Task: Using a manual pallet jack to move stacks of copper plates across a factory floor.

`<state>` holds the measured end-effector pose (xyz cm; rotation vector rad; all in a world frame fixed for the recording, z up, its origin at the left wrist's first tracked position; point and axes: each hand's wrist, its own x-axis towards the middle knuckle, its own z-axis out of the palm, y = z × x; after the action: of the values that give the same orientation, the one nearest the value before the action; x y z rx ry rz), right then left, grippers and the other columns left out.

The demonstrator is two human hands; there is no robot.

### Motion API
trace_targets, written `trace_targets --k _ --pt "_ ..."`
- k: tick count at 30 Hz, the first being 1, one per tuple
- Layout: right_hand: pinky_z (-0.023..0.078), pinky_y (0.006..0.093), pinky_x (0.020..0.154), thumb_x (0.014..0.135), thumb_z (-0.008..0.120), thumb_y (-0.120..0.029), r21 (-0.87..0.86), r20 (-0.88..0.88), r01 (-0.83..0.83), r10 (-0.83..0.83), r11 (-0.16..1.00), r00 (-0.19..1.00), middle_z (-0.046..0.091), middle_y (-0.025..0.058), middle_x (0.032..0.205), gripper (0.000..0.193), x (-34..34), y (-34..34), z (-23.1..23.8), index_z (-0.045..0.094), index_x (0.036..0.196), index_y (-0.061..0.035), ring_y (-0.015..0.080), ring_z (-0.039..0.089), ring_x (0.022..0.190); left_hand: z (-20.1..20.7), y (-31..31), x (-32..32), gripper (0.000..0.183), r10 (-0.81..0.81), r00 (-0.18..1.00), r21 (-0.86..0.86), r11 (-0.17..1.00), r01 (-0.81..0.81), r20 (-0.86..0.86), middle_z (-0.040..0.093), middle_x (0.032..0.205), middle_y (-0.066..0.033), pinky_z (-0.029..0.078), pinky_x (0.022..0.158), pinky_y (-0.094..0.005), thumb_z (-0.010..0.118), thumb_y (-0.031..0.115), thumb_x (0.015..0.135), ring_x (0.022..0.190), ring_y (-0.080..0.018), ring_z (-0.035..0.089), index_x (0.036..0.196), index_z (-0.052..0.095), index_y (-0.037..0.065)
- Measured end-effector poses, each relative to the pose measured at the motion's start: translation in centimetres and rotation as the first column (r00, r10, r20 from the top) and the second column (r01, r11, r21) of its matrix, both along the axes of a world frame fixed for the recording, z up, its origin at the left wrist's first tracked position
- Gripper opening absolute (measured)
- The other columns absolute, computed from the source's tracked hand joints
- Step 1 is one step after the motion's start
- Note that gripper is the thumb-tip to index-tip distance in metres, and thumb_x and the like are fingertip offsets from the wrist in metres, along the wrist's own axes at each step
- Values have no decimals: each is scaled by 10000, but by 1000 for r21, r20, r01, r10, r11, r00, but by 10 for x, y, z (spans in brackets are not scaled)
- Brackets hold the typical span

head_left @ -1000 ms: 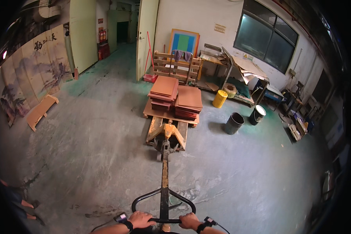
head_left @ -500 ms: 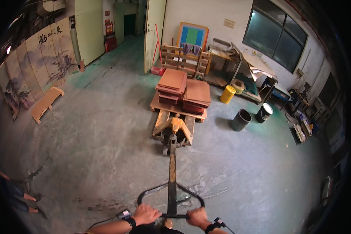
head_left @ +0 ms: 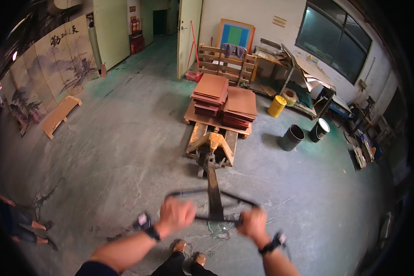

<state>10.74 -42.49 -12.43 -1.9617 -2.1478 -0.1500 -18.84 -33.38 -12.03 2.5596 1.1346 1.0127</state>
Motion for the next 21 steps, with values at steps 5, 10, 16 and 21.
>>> trace_targets --k 5,10,16,21 --pt "482 506 813 790 643 -372 -737 -98 -204 197 645 976 715 159 888 327 -33 -147 -133 677 989 -114 355 693 898 -164 -152 -42 404 -392 876 -488 844 221 -280 686 725 -135 503 684 -451 523 496 960 743 -334 696 943 682 125" --pt "544 509 804 821 600 -511 -854 -69 -190 257 484 964 723 162 992 440 -9 -49 -46 694 1085 -172 371 690 980 -87 -67 -27 423 -339 895 -626 775 91 -290 699 755 -140 542 622 -498 513 513 954 712 -384 685 825 698 155" --pt "518 471 592 646 723 -304 -140 -91 84 -97 987 991 658 135 706 222 10 60 72 614 686 -115 364 658 687 61 62 37 200 126 984 -82 990 -116 128 607 587 -127 470 469 -461 610 294 909 542 -391 609 805 643 127" --pt "451 453 682 626 725 -334 -371 39 -42 60 928 997 636 86 666 207 -22 -91 -53 645 693 -155 271 652 679 -72 -91 -22 260 -162 979 -203 970 136 -121 584 563 -78 438 534 -439 648 304 864 534 -283 606 667 585 147"
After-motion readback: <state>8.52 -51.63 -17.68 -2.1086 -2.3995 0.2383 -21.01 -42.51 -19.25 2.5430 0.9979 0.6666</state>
